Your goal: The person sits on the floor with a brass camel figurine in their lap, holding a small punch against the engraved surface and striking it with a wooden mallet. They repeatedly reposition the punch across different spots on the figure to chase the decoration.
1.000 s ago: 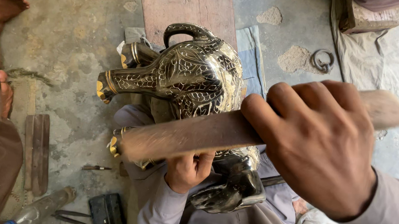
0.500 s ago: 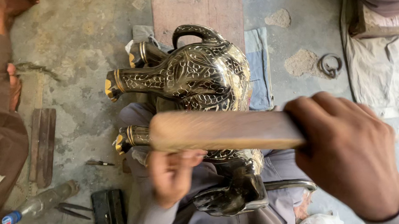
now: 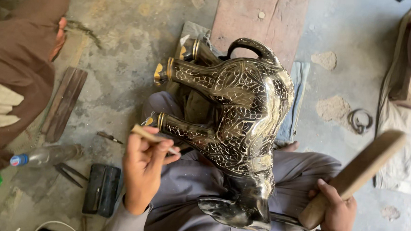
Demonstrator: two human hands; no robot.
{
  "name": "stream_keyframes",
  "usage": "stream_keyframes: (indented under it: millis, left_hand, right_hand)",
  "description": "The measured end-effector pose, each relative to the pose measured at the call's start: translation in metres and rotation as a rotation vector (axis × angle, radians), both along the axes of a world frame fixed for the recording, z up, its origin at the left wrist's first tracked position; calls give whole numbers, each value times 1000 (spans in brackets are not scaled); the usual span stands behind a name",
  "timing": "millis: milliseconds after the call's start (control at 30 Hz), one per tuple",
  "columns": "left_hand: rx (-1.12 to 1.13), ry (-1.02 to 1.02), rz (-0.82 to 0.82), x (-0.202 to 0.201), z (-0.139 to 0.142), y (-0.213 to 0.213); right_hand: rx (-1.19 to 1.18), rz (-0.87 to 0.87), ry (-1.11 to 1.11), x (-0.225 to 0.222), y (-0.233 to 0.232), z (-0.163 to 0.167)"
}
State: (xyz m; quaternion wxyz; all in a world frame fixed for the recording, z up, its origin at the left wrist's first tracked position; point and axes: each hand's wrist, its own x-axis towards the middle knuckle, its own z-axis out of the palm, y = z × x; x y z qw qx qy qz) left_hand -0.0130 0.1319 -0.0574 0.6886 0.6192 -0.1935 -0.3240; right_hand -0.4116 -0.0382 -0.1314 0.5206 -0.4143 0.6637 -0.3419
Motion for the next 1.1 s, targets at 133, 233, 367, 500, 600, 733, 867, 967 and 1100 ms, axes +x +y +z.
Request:
stream_keyframes:
  millis: [133, 233, 367, 500, 600, 733, 867, 967, 1100]
  left_hand:
    - [-95, -57, -90, -8, 3, -23]
    - [-52, -230, -110, -10, 11, -33]
    - [-70, -199, -161, -9, 21, -42]
    - [-31, -190, -191, -4, 27, -50]
    - [-19, -238, -222, 3, 31, -59]
    - [1, -290, -284, 10, 38, -77]
    - [-37, -430, -375, 13, 44, -95]
    - [-84, -456, -472, 16, 46, -104]
    - [-162, -420, -599, 21, 46, -111]
  right_hand:
    - [7, -20, -167, -15, -12, -15]
    - [42, 6, -237, -24, -18, -18]
    - [43, 33, -334, -29, -18, -21]
    - [22, 8, -314, -27, -15, -22]
    - [26, -7, -313, -24, -15, -20]
    - [68, -13, -284, -20, -17, -13]
    - [100, -30, -211, -13, -18, -8]
    - [59, -21, -76, -4, -17, -5]
    - [45, -22, 56, 14, -11, 13]
